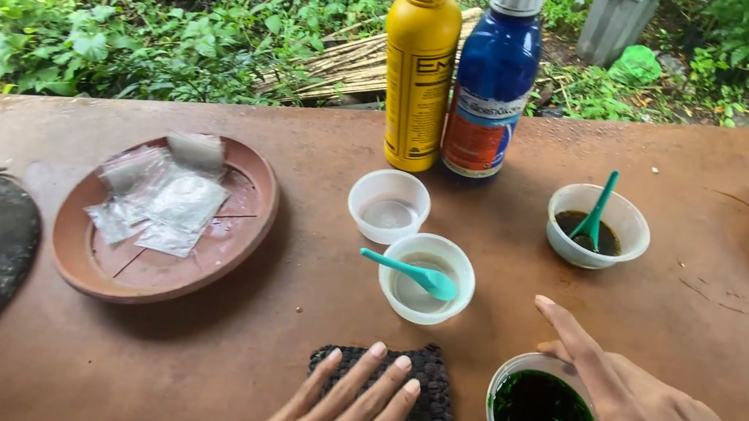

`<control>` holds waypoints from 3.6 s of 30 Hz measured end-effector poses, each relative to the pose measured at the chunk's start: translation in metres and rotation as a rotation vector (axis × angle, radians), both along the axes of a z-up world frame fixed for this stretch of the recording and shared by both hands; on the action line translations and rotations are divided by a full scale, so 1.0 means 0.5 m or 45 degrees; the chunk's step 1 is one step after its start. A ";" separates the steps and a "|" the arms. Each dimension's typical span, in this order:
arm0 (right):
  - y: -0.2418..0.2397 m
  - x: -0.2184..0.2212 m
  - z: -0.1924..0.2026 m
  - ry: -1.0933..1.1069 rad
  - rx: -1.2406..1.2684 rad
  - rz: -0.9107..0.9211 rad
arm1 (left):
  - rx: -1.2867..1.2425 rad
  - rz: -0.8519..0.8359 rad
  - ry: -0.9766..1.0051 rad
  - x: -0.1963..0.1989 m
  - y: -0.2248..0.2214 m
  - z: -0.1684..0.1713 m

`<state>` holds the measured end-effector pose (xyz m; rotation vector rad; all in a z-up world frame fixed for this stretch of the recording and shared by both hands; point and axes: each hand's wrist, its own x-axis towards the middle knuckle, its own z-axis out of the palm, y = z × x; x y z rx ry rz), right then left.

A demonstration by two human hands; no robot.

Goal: Mixing liquid solutions in small cups and transferring them into plastic bags along with small square samples for preparation.

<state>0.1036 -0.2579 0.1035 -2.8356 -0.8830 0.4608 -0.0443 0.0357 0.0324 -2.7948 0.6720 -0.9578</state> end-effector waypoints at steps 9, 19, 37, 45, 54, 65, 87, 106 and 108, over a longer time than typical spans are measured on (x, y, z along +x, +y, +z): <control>0.010 0.026 0.046 -0.080 -0.015 -0.172 | -0.649 0.578 0.303 0.030 0.205 0.202; 0.077 0.066 0.110 -0.444 0.732 -0.223 | -0.606 1.236 0.276 0.142 0.458 0.138; 0.015 0.144 -0.013 -0.953 1.152 -0.143 | -0.767 1.106 0.167 0.138 0.480 0.093; 0.027 0.134 -0.019 -0.919 1.150 -0.151 | -1.071 0.883 0.017 0.118 0.464 0.127; 0.029 0.141 -0.028 -0.911 1.122 -0.157 | -1.276 0.839 0.136 0.093 0.439 0.140; 0.034 0.129 -0.021 -0.860 1.081 -0.207 | -1.137 0.858 0.079 0.095 0.421 0.133; 0.036 0.128 -0.019 -0.828 1.067 -0.188 | -0.704 0.790 0.233 0.114 0.407 0.114; 0.021 0.166 -0.045 -0.864 1.095 -0.195 | -0.626 0.380 -0.563 0.097 0.365 0.135; 0.019 0.174 -0.052 -0.893 1.084 -0.186 | -0.632 0.374 -0.579 0.094 0.364 0.139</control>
